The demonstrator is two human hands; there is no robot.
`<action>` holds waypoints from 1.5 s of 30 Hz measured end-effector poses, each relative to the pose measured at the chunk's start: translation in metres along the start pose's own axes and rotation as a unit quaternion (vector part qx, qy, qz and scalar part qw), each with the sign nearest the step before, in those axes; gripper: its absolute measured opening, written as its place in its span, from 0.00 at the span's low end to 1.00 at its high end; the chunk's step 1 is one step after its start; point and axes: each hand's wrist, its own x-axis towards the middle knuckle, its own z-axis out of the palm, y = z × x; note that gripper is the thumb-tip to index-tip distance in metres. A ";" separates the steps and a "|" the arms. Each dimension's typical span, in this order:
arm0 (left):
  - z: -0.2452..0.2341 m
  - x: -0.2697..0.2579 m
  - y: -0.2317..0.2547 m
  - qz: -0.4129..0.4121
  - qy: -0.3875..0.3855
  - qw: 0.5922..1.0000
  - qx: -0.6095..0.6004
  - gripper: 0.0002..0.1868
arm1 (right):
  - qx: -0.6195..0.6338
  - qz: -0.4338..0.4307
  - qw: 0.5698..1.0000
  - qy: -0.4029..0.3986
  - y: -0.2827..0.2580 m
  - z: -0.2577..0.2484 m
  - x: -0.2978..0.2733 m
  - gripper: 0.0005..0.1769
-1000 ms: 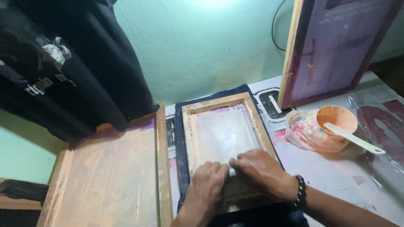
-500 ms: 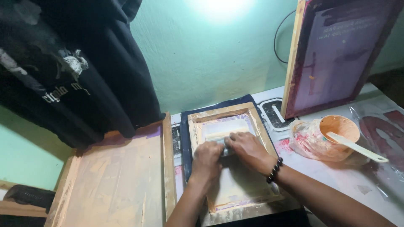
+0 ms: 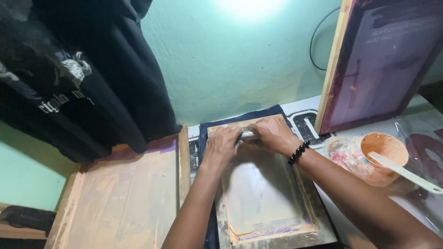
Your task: Spreading ink or emulsion across a screen printing frame using a squeegee
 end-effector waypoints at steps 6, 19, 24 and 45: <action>-0.048 -0.040 0.052 0.021 -0.060 0.998 -0.026 0.14 | 0.064 -0.006 0.998 0.027 -0.020 0.004 -0.058 0.14; -0.111 -0.095 0.136 -0.008 -0.128 0.991 -0.031 0.15 | 0.027 0.051 0.995 -0.075 -0.064 -0.013 -0.142 0.06; -0.064 -0.057 0.089 -0.015 -0.008 0.999 0.035 0.10 | 0.049 -0.017 0.994 0.094 -0.036 0.021 -0.082 0.14; -0.024 -0.031 0.036 0.003 -0.040 0.999 -0.027 0.11 | 0.009 0.001 1.000 0.018 0.000 0.019 -0.044 0.20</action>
